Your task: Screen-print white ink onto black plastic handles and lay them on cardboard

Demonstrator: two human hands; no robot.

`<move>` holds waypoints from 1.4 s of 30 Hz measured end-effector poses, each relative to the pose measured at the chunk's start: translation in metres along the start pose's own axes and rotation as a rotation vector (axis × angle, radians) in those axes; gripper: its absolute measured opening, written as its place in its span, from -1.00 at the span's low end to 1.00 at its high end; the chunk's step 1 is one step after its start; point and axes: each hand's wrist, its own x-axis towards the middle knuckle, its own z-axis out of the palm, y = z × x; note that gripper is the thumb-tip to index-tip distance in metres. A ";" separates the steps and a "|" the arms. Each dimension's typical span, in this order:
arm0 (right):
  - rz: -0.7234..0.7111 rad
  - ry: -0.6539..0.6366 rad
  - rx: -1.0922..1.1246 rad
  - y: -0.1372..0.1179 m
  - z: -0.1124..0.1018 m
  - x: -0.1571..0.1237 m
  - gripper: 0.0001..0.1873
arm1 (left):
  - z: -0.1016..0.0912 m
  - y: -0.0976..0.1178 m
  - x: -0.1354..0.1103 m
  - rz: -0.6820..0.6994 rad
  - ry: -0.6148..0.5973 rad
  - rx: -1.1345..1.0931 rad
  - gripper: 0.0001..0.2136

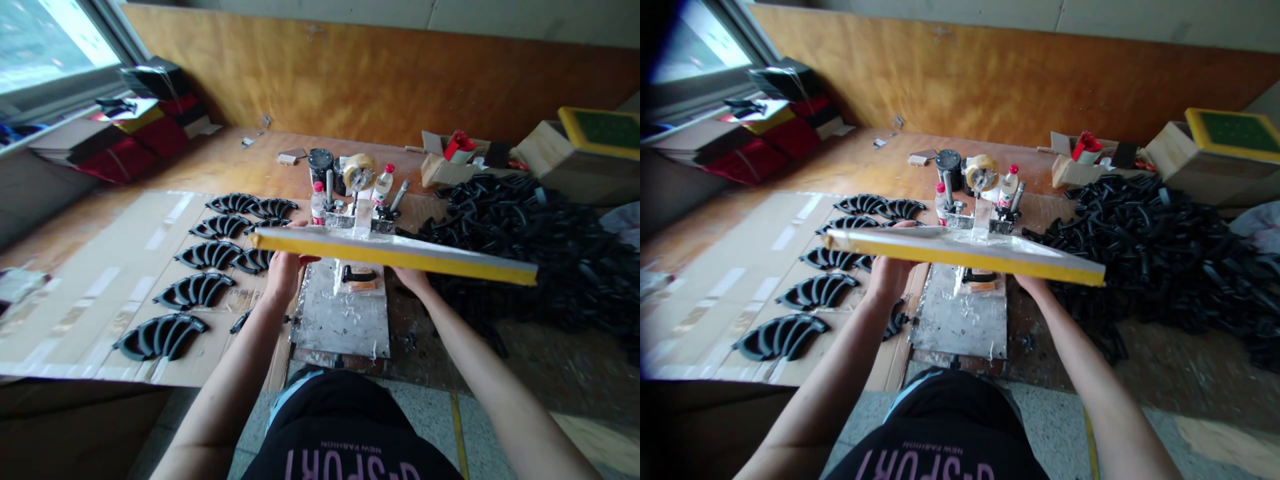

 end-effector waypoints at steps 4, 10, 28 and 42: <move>-0.005 -0.168 0.424 -0.053 0.004 -0.019 -0.71 | 0.008 -0.027 -0.008 -0.048 0.070 -0.033 -0.47; -0.001 -0.152 0.682 -0.117 -0.036 -0.027 -0.82 | -0.006 -0.107 -0.080 -0.672 -0.064 0.005 -0.47; 0.493 -0.633 0.316 0.020 0.015 -0.080 -0.79 | -0.231 -0.143 -0.116 -0.780 0.553 0.597 -0.62; 0.082 -0.152 0.805 -0.069 0.011 -0.023 -0.69 | -0.066 -0.004 -0.002 0.004 0.091 0.517 -0.51</move>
